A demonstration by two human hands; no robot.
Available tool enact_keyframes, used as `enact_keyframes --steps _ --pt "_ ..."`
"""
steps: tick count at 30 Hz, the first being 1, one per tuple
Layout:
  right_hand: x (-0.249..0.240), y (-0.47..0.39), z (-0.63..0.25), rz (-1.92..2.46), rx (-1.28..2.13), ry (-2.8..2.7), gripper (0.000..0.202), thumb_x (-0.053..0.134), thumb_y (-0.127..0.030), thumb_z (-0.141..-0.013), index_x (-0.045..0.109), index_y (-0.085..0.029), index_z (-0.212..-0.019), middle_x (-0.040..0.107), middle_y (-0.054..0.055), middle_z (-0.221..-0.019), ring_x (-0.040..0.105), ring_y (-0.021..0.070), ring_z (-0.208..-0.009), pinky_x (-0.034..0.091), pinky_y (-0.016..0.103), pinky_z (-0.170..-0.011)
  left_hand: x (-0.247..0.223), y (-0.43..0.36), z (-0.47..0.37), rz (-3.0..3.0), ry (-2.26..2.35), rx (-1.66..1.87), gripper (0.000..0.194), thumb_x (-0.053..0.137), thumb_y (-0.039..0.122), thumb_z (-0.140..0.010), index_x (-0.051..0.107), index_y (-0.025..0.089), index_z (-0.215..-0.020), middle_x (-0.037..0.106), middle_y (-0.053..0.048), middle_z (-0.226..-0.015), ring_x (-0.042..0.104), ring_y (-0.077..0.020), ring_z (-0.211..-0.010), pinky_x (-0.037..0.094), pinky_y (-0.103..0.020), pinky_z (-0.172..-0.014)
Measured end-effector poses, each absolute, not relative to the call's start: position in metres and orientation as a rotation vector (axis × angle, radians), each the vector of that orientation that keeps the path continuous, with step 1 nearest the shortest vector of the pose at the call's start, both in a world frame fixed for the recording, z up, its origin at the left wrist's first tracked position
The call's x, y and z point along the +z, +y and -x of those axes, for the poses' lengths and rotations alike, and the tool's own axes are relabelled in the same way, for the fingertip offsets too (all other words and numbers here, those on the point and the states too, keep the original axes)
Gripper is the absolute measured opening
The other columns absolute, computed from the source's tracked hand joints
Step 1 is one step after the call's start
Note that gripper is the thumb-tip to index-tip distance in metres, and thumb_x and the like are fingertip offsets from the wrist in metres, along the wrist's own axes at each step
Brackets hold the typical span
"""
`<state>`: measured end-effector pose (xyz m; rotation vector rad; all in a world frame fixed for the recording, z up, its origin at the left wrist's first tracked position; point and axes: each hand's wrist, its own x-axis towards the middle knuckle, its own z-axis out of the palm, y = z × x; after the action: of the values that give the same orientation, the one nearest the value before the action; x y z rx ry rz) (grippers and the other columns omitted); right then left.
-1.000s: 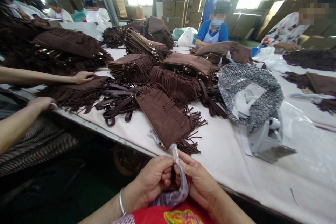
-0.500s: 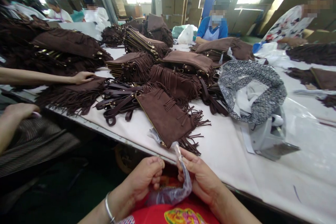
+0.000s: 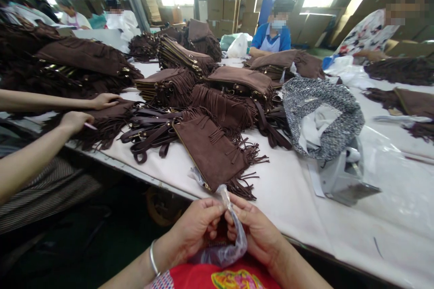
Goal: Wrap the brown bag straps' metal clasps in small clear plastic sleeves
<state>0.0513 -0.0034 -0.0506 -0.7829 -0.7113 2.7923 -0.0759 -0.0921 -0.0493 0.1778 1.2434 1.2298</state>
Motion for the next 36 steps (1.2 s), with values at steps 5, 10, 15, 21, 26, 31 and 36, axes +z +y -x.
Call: enact_keyframes --steps 5,10,15,21,26,31,36 --pt "-0.052 -0.004 -0.051 0.788 2.773 -0.751 0.031 0.068 -0.021 -0.082 0.063 -0.016 -0.112 0.049 -0.004 -0.064 0.039 0.005 -0.049 0.035 0.018 -0.049 -0.05 -0.095 0.076 -0.246 1.259 1.264 0.028 0.065 0.039 -0.074 0.053 0.016 -0.065 0.043 0.007 -0.05 0.034 -0.0051 -0.038 0.025 -0.02 -0.041" --pt "-0.052 -0.003 -0.051 0.776 2.787 -0.754 0.03 0.071 -0.023 -0.08 0.065 -0.015 -0.108 0.052 -0.004 -0.063 0.04 0.0051 -0.049 0.036 0.018 -0.048 -0.047 -0.098 0.077 -0.238 1.241 1.284 0.028 0.066 0.041 -0.075 0.053 0.016 -0.068 0.044 0.006 -0.05 0.035 -0.0052 -0.039 0.025 -0.019 -0.041" --pt "-0.051 -0.003 -0.05 0.811 2.736 -0.766 0.036 0.073 -0.021 -0.079 0.065 -0.016 -0.114 0.058 -0.002 -0.064 0.045 0.0055 -0.049 0.038 0.017 -0.048 -0.045 -0.1 0.076 -0.268 1.334 1.267 0.024 0.064 0.037 -0.076 0.053 0.017 -0.066 0.044 0.006 -0.049 0.035 -0.0058 -0.038 0.025 -0.019 -0.039" --pt "-0.047 -0.005 -0.049 0.814 2.72 -0.909 0.048 0.074 -0.024 -0.079 0.061 -0.016 -0.125 0.072 0.011 -0.096 0.067 0.0163 -0.075 0.051 0.03 -0.073 -0.038 -0.099 0.073 -0.29 1.48 1.236 0.023 0.061 0.033 -0.077 0.053 0.018 -0.062 0.044 0.006 -0.046 0.034 -0.0066 -0.038 0.024 -0.02 -0.038" --pt "-0.047 -0.005 -0.05 0.855 2.667 -1.029 0.052 0.075 -0.029 -0.076 0.061 -0.018 -0.125 0.072 0.01 -0.098 0.068 0.0216 -0.083 0.05 0.039 -0.083 -0.032 -0.099 0.071 -0.301 1.567 1.194 0.021 0.062 0.032 -0.075 0.053 0.018 -0.063 0.047 0.005 -0.048 0.036 -0.0072 -0.041 0.027 -0.02 -0.04" --pt "-0.05 -0.001 -0.053 0.934 2.512 -1.309 0.053 0.078 -0.031 -0.073 0.063 -0.018 -0.122 0.071 0.005 -0.08 0.062 0.0166 -0.068 0.049 0.031 -0.067 -0.033 -0.098 0.077 -0.483 1.644 1.163 0.016 0.061 0.029 -0.073 0.055 0.017 -0.064 0.053 0.003 -0.056 0.044 -0.0092 -0.05 0.033 -0.02 -0.046" --pt "-0.046 0.003 -0.05 1.03 2.146 -1.893 0.043 0.069 -0.029 -0.079 0.064 -0.016 -0.12 0.063 -0.002 -0.064 0.052 0.0113 -0.055 0.039 0.023 -0.052 -0.031 -0.099 0.085 -0.924 1.842 1.027 0.012 0.052 0.018 -0.073 0.059 0.016 -0.063 0.058 0.001 -0.06 0.047 -0.0104 -0.054 0.032 -0.022 -0.05"
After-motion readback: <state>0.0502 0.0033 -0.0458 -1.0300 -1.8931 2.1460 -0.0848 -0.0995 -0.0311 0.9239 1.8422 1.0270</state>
